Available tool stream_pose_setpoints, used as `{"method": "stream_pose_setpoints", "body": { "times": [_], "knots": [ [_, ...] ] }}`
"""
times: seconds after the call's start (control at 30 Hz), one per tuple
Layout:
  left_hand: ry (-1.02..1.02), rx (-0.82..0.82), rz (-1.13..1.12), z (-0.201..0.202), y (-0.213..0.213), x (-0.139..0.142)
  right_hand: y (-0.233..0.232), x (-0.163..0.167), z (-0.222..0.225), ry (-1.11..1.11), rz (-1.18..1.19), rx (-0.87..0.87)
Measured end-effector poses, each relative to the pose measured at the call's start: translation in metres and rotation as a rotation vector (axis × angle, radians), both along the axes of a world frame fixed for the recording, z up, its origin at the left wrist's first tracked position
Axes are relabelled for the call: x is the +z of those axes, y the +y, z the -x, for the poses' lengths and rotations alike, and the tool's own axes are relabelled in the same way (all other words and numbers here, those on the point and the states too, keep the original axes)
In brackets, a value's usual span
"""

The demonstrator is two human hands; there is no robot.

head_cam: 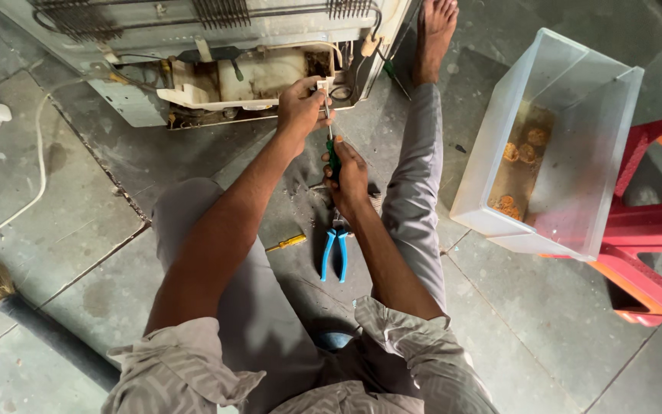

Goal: The person sits on the floor at the back of a refrigerator and uses a screwdriver to unscrew and work on the compressor area and wiring. They then stand up and pack the screwdriver and other tools into a tool bag.

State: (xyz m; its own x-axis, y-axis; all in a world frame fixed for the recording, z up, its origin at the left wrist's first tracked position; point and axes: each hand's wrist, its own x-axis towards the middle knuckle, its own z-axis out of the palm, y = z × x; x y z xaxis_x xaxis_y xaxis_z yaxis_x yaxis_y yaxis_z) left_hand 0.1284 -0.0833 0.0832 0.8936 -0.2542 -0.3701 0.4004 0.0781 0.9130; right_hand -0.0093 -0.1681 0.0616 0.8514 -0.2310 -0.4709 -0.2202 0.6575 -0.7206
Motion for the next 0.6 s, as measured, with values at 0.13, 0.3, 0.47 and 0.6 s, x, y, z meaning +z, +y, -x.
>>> {"method": "stream_pose_setpoints", "body": {
  "times": [0.13,0.3,0.47,0.6],
  "knots": [
    [-0.003,-0.001,0.047,-0.006,0.0,-0.002,-0.001,0.002,-0.006,0.012,0.031,0.013],
    [0.019,-0.029,0.067,-0.013,-0.001,-0.001,-0.002,0.007,-0.014,-0.031,-0.004,0.019],
    [-0.029,-0.098,0.066,-0.025,0.0,0.009,-0.008,0.024,-0.039,-0.004,0.054,0.028],
    [-0.05,-0.103,0.063,-0.042,0.001,0.012,-0.012,0.035,-0.067,0.049,0.065,0.031]
  ]
}}
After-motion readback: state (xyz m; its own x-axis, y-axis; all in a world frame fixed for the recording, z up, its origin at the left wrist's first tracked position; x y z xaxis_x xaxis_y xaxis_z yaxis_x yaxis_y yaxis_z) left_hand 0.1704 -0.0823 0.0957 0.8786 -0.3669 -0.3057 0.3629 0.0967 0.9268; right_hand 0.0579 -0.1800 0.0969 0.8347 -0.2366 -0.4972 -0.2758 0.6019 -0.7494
